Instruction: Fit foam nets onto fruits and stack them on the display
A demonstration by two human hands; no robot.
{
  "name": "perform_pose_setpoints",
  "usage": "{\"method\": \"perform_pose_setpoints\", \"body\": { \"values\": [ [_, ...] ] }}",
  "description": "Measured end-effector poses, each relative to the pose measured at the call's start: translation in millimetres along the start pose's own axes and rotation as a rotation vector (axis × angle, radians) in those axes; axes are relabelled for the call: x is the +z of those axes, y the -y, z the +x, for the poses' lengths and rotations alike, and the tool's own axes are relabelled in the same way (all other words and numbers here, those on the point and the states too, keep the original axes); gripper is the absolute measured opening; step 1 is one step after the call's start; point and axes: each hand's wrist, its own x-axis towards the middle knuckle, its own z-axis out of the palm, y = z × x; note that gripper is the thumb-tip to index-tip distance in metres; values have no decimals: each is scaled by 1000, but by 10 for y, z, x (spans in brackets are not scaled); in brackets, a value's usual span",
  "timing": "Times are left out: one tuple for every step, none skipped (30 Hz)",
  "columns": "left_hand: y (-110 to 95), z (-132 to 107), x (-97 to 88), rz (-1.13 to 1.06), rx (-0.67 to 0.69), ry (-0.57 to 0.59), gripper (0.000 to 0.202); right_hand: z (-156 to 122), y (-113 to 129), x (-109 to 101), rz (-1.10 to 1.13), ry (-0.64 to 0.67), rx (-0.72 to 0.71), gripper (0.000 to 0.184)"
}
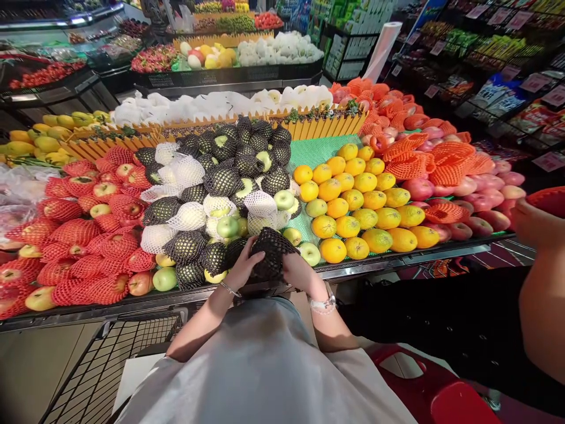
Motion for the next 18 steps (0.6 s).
{"method": "perform_pose_setpoints", "body": {
  "values": [
    [-9,0,-32,-78,-17,-7,61,1,7,-44,-29,16,-19,6],
    [-19,3,-67,-144,-27,-9,60,2,17,-81,-65,11,-41,5],
    [-28,7,-104,-190,-27,-12,58,1,30,-103,-101,-23,-65,9],
    [-37,12,-143,-213,-17,-16,58,-2,44,-107,-133,-77,-95,12],
    [-44,17,-181,-216,-5,-23,57,-7,57,-93,-152,-141,-130,14],
    [-51,20,-216,-209,5,-33,56,-14,68,-62,-156,-205,-165,14],
    [-57,19,-246,-197,11,-49,56,-19,73,-20,-146,-254,-190,14],
    [-63,13,-269,-182,14,-71,56,-23,74,28,-135,-283,-207,16],
    [-71,0,-283,-162,13,-96,55,-21,71,74,-129,-284,-216,22],
    [-80,-19,-288,-139,9,-115,55,-12,63,116,-128,-255,-217,29],
    [-92,-43,-283,-116,5,-132,56,3,53,149,-129,-202,-213,38],
    [-105,-70,-270,-94,3,-140,57,25,43,173,-131,-136,-208,47],
    [-118,-97,-252,-73,4,-140,58,51,34,187,-131,-73,-205,56],
    [-129,-123,-230,-55,5,-133,60,77,27,192,-129,-21,-204,63],
    [-135,-145,-210,-44,7,-128,61,100,24,189,-125,17,-202,67],
    [-133,-160,-194,-41,7,-127,63,117,24,181,-118,38,-204,69],
    [-124,-170,-185,-47,7,-141,65,124,28,168,-106,44,-213,69],
    [-107,-174,-184,-61,3,-164,67,123,33,154,-91,40,-230,65]
  ]
}}
